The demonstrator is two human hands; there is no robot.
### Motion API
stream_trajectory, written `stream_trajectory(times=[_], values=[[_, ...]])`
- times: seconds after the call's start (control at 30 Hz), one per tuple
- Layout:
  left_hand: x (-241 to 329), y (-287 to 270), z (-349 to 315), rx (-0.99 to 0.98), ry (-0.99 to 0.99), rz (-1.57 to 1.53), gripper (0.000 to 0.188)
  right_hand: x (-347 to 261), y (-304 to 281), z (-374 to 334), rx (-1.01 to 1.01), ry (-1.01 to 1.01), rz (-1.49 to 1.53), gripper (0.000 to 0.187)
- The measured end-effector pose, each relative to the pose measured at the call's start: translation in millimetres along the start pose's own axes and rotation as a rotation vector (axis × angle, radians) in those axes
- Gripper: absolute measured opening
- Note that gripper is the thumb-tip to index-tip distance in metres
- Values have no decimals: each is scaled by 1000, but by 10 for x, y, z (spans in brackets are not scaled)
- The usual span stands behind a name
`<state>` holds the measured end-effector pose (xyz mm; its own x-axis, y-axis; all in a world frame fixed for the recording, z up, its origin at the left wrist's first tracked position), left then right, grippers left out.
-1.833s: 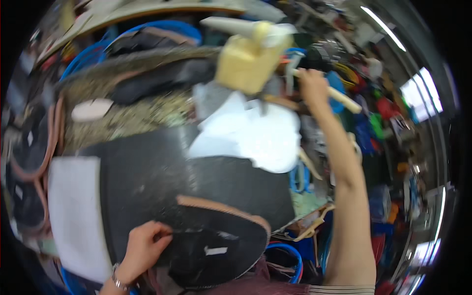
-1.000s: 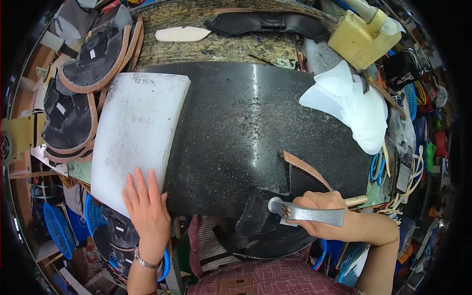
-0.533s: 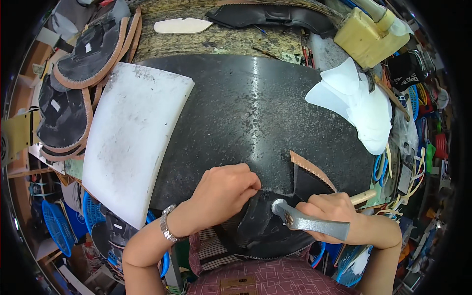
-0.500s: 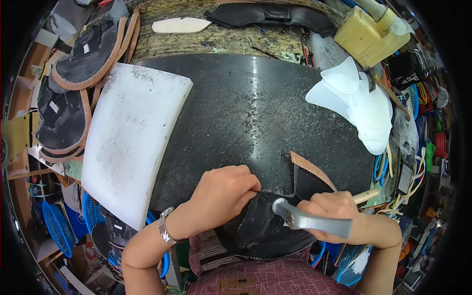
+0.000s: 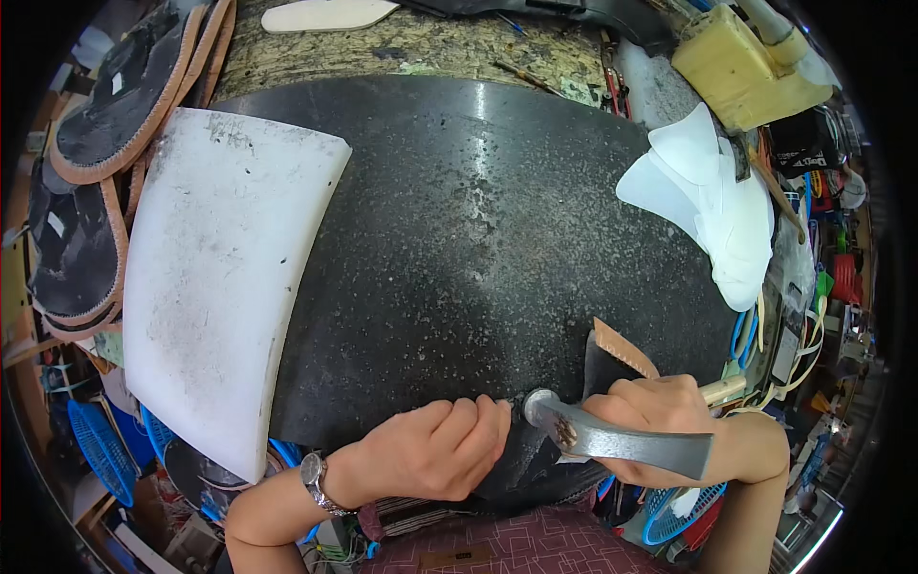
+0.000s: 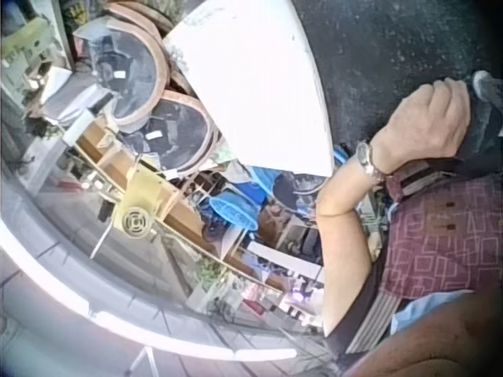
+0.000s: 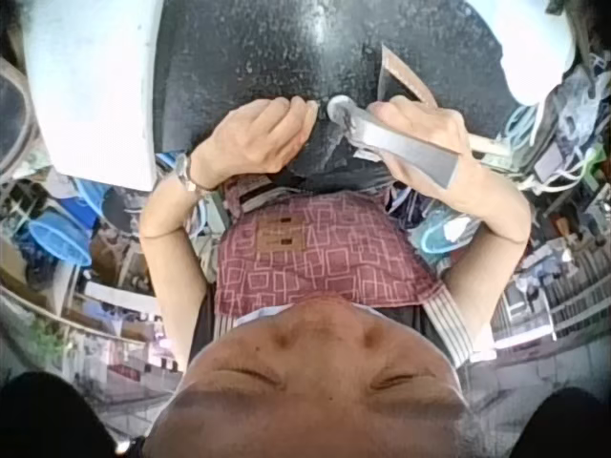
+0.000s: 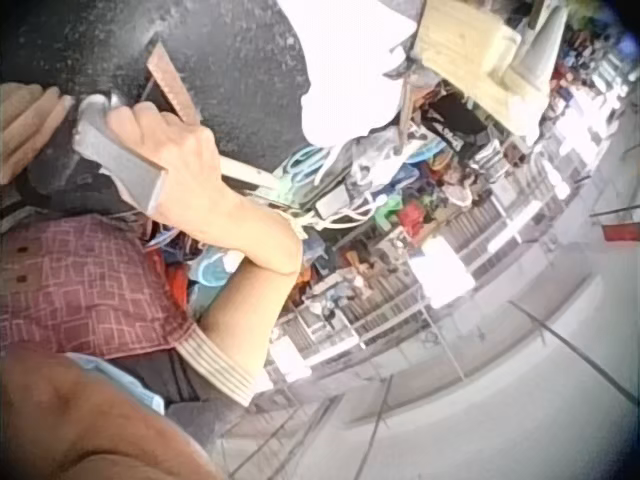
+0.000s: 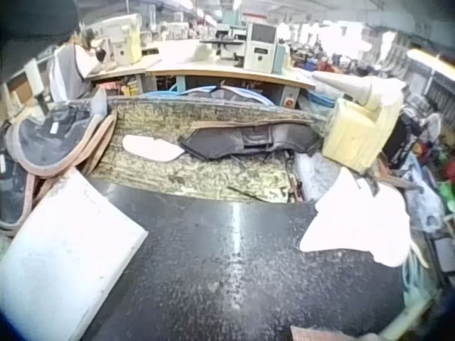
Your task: The person aligns and fastens black leather-like bag components on a workbench using a small metal tool. They repeatedly adjust the edges and press down on the seams to secure the parts together. The person then picks up a finished bag section and places it into a blue basket before returning to the workbench to continue working on another component.
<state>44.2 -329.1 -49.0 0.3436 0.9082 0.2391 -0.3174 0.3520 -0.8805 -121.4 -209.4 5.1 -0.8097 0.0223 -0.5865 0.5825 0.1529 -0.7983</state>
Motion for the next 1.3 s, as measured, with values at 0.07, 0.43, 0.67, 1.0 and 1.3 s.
stream_trajectory(times=[0.07, 0.43, 0.67, 1.0, 1.3], values=[[12, 14, -8, 30, 26, 37, 23, -13, -32, 33, -10, -19, -23, 33], [-31, -20, -31, 133, -476, -253, 23, -120, -8, 175, -117, 12, -100, 27], [117, 25, -84, 264, -572, -212, 26, -118, 7, 137, -105, 25, -90, 27], [353, 55, 29, 123, -335, 254, 18, -152, -40, 217, -80, -150, -245, 28], [342, -20, -37, 173, -718, -80, 32, -40, 71, 76, 184, -15, -23, 20]])
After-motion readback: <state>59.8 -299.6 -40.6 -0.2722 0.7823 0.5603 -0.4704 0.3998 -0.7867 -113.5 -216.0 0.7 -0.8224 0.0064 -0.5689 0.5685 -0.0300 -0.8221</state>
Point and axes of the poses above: each hand's wrist, its own z-axis towards the middle knuckle, its own y-axis out of the palm, x = y × z, the point moved 3 cm from there along z, towards the middle knuckle, and after that the axes turned 3 degrees about x, right-handed, at the moved point
